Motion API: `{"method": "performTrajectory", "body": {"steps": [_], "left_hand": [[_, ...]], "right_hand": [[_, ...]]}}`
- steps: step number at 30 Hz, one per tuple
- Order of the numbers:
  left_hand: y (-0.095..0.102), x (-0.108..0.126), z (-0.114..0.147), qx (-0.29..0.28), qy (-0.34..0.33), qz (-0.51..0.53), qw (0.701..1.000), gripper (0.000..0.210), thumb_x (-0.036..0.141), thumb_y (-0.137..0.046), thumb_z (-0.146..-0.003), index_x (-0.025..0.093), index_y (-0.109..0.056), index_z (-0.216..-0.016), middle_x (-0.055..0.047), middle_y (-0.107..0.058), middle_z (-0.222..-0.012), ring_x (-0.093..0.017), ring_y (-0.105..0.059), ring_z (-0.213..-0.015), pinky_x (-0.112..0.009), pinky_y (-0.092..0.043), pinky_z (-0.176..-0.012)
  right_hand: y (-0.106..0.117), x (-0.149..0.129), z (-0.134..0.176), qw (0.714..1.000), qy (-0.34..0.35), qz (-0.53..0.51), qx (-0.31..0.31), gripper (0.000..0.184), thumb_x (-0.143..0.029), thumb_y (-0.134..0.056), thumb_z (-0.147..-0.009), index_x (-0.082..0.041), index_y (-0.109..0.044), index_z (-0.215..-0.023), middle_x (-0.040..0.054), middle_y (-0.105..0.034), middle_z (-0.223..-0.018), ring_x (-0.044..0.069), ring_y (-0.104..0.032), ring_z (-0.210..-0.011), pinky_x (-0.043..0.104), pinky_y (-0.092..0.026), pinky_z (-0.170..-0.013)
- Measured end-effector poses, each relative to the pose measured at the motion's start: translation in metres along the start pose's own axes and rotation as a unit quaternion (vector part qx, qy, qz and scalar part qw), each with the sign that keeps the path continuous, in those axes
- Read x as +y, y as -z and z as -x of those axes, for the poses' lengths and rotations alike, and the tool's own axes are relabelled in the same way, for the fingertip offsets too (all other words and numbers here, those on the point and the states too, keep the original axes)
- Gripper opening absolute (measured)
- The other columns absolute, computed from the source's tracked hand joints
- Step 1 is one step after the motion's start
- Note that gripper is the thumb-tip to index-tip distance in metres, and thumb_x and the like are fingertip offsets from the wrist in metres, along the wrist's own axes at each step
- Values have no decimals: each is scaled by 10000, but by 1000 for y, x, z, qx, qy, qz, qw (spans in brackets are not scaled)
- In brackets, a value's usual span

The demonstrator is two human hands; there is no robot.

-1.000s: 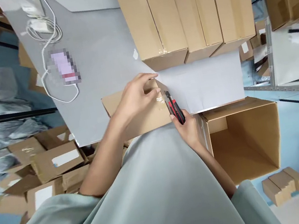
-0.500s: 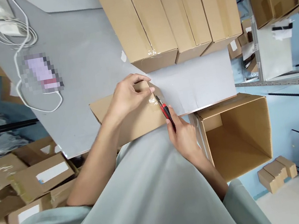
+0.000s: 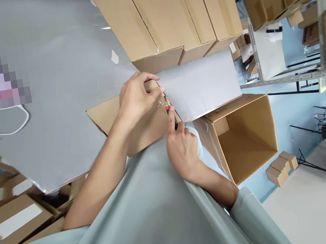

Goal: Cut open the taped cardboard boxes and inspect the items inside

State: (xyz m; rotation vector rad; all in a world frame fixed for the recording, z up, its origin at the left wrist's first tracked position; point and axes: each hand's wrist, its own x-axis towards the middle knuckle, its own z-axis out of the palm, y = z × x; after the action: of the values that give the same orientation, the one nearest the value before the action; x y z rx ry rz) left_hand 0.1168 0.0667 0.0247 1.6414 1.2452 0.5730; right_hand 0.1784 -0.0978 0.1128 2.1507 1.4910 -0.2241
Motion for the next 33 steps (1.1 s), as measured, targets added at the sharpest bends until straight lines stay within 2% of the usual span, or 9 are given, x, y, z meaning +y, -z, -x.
{"method": "performTrajectory", "body": {"steps": [5, 13, 18, 21, 24, 33], "left_hand": [[-3, 1, 0, 2, -3, 5, 1000, 201, 290, -735, -939, 330, -736, -1136, -59, -772, -1273, -337, -686, -1253, -538, -473, -1196], [-6, 5, 5, -6, -1, 26, 1000, 195, 287, -763, -942, 287, -754, -1137, -100, -748, -1258, -386, -651, -1309, -593, -401, -1227], [-4, 6, 9, 0, -4, 20, 1000, 184, 294, -756, -957, 299, -748, -1141, -81, -758, -1267, -366, -654, -1311, -576, -411, -1217], [-3, 7, 10, 2, -7, 4, 1000, 209, 295, -746, -959, 264, -751, -1165, -84, -757, -1268, -342, -657, -1305, -561, -419, -1208], [-3, 6, 8, 1, -10, 0, 1000, 239, 327, -727, -969, 243, -751, -1191, -75, -742, -1269, -325, -648, -1308, -570, -409, -1211], [-7, 1, 3, 11, -11, -9, 1000, 191, 367, -752, -969, 302, -742, -1148, -44, -771, -1259, -343, -658, -1311, -554, -445, -1189]], "right_hand": [[4, -11, 2, 999, -38, 32, 6, 863, -60, -479, -1037, -231, -234, -1847, 96, -777, -1040, 162, -746, -697, 238, -613, -634], [-1, 3, 32, 997, -78, -11, -19, 886, -26, -496, -1027, -266, -256, -1845, 77, -747, -906, 188, -692, -654, 253, -535, -564], [-10, 11, 43, 996, -80, -36, -13, 823, -20, -460, -1041, -297, -370, -1810, 61, -723, -881, 172, -641, -608, 251, -487, -548], [-8, 13, 40, 995, -80, -57, 10, 760, -79, -447, -1089, -314, -381, -1808, 60, -716, -894, 168, -619, -615, 248, -471, -558], [-4, 12, 30, 996, -66, -65, 19, 750, -114, -430, -1119, -336, -325, -1827, 60, -727, -938, 168, -625, -647, 244, -464, -577], [-15, 3, -1, 998, -47, -35, 11, 907, -66, -480, -1053, -353, -172, -1856, 82, -756, -1070, 163, -706, -704, 242, -523, -634]]}}
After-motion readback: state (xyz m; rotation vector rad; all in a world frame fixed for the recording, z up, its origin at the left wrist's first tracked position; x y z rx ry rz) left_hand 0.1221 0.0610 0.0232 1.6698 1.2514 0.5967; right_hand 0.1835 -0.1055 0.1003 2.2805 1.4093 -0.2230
